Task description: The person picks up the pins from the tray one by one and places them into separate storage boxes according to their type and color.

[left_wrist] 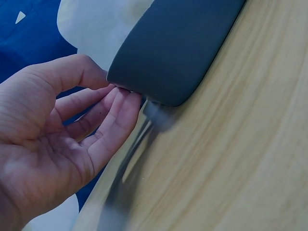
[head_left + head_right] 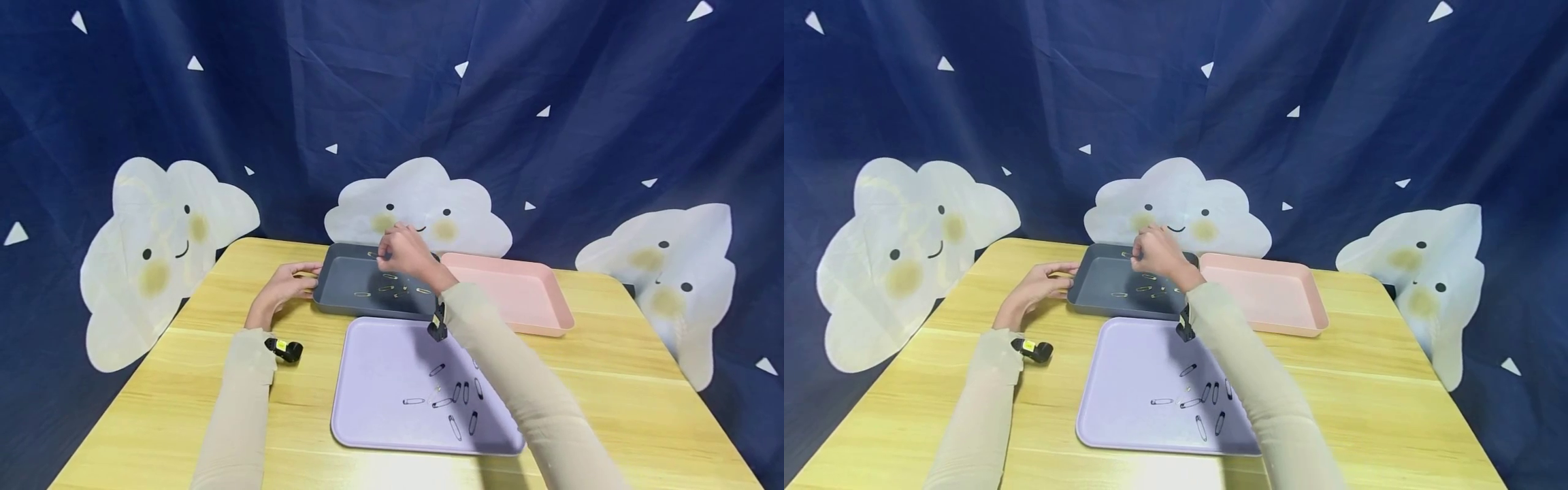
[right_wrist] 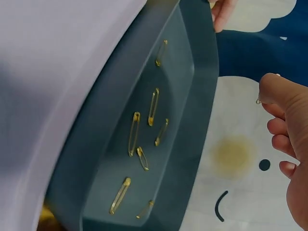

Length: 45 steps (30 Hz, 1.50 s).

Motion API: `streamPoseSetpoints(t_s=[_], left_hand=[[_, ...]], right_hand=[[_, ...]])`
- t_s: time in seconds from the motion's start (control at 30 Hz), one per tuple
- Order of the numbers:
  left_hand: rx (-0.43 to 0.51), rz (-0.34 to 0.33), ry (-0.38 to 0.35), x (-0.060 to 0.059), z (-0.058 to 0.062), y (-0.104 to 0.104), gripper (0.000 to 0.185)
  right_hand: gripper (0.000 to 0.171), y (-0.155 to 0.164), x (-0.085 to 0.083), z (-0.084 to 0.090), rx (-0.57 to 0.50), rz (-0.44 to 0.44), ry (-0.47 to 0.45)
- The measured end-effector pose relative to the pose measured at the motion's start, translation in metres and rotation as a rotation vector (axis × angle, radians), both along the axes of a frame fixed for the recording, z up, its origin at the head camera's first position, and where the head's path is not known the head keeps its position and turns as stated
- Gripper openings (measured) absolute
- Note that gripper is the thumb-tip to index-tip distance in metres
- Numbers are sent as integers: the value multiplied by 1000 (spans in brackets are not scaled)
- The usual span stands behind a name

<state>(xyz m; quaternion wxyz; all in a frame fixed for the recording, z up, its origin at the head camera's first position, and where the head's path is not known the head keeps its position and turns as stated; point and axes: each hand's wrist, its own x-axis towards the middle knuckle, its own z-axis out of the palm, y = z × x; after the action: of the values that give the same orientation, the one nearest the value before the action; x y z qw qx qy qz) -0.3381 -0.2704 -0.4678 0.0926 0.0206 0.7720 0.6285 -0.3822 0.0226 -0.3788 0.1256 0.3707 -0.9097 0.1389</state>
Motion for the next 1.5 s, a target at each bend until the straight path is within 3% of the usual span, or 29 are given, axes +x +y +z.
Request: streamPoseSetpoints(t_s=[0.77,1.5], left_hand=[[-4,-6,-2,-2,-1,-2,54],[-15,2,8,1,0,1,53]], right_hand=[[5,-20,-3,-21,191,-34,18],[7,-20,-2,-34,230,-63,10]])
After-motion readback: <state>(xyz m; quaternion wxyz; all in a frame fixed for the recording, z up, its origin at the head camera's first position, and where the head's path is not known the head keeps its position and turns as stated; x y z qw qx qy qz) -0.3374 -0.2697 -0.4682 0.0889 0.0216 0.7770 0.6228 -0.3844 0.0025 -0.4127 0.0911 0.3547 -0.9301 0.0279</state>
